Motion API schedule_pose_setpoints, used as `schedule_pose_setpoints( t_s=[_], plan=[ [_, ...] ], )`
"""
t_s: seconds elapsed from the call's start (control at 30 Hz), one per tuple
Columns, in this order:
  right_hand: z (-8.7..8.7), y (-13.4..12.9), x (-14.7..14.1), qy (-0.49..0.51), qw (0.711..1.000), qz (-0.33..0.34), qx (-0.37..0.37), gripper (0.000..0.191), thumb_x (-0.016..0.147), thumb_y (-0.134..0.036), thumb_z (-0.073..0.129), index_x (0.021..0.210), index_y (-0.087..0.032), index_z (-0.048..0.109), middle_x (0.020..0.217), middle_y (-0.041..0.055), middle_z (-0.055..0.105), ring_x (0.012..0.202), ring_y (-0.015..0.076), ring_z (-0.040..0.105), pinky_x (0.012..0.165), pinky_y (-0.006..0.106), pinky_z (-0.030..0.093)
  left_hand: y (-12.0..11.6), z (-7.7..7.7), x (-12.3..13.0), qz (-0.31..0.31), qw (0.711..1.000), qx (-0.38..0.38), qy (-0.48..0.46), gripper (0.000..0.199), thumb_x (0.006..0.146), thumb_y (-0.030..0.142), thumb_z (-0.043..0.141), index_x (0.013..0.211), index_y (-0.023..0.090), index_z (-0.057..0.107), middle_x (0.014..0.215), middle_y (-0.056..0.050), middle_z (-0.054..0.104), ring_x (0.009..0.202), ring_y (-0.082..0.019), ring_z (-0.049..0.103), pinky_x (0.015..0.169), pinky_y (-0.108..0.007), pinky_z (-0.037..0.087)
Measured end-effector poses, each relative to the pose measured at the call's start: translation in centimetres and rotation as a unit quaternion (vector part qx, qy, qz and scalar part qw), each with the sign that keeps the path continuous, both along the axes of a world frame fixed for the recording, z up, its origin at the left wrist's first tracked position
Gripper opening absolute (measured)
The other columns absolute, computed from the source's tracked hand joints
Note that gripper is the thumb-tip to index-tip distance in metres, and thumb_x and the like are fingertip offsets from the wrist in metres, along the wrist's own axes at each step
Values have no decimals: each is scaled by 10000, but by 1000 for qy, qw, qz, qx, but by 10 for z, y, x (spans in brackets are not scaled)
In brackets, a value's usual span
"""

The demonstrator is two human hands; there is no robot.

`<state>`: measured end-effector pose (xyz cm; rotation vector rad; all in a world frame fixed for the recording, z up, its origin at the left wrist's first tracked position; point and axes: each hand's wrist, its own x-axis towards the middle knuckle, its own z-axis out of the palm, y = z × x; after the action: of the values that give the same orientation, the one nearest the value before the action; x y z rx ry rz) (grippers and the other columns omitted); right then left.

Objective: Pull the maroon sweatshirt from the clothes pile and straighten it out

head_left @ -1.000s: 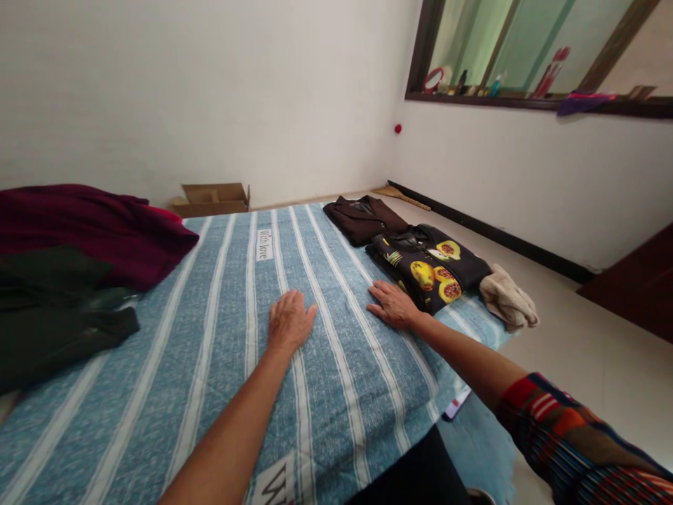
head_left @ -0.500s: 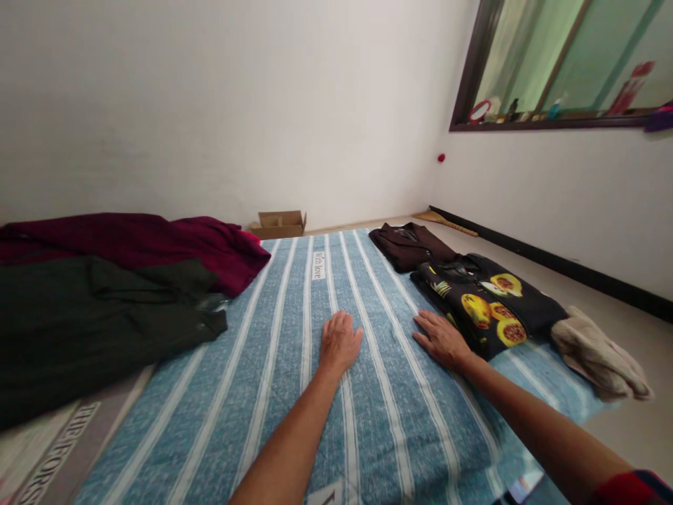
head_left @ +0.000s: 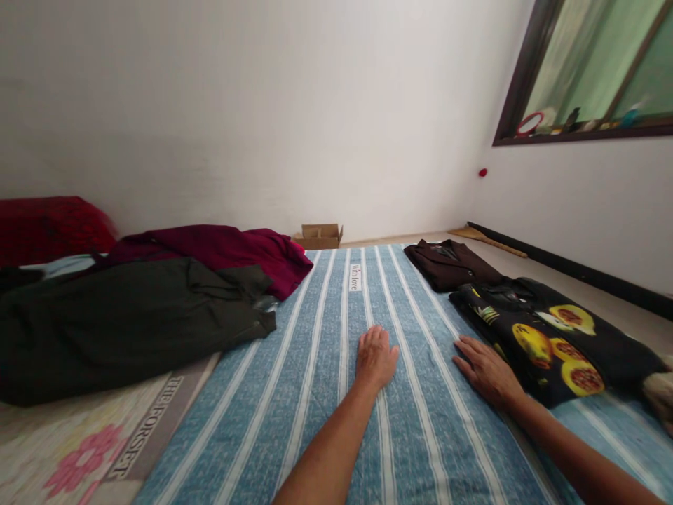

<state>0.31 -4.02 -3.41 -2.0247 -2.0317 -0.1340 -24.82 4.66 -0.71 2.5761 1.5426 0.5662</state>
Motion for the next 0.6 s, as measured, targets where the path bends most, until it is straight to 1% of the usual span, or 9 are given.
schedule_pose_setpoints(
  t_s=[0.23, 0.37, 0.47, 0.6],
  plan=[
    [-4, 1, 0, 3, 1000, -7, 4, 497, 895, -440, 353, 1184, -124, 606, 1273, 131, 555, 1186, 254, 501, 1033, 399, 367, -5, 2, -1, 4, 1000, -14, -8, 280, 844, 312, 484, 1068, 158, 548, 1266, -101, 518, 1232, -227, 403, 1058, -373, 262],
    [-6, 1, 0, -5, 1000, -8, -5, 515, 899, -447, 329, 1191, -123, 603, 1272, 127, 556, 1185, 256, 501, 1032, 401, 368, -6, 4, -2, 4, 1000, -21, -16, 286, 842, 313, 481, 1064, 146, 551, 1258, -109, 519, 1235, -233, 392, 1062, -380, 256],
    [-7, 1, 0, -11, 1000, -12, -11, 522, 900, -450, 313, 1192, -128, 603, 1274, 120, 556, 1183, 250, 504, 1033, 396, 365, -7, 3, -2, 3, 999, -27, -21, 270, 837, 315, 484, 1046, 160, 553, 1230, -101, 528, 1227, -230, 396, 1058, -379, 264],
    [-10, 3, -1, -18, 1000, -19, 0, 513, 894, -443, 316, 1168, -130, 618, 1249, 118, 575, 1162, 248, 522, 1026, 388, 373, -8, 2, -3, 3, 999, -29, -30, 276, 828, 316, 494, 1048, 158, 551, 1226, -99, 524, 1228, -228, 391, 1065, -375, 253]
  ],
)
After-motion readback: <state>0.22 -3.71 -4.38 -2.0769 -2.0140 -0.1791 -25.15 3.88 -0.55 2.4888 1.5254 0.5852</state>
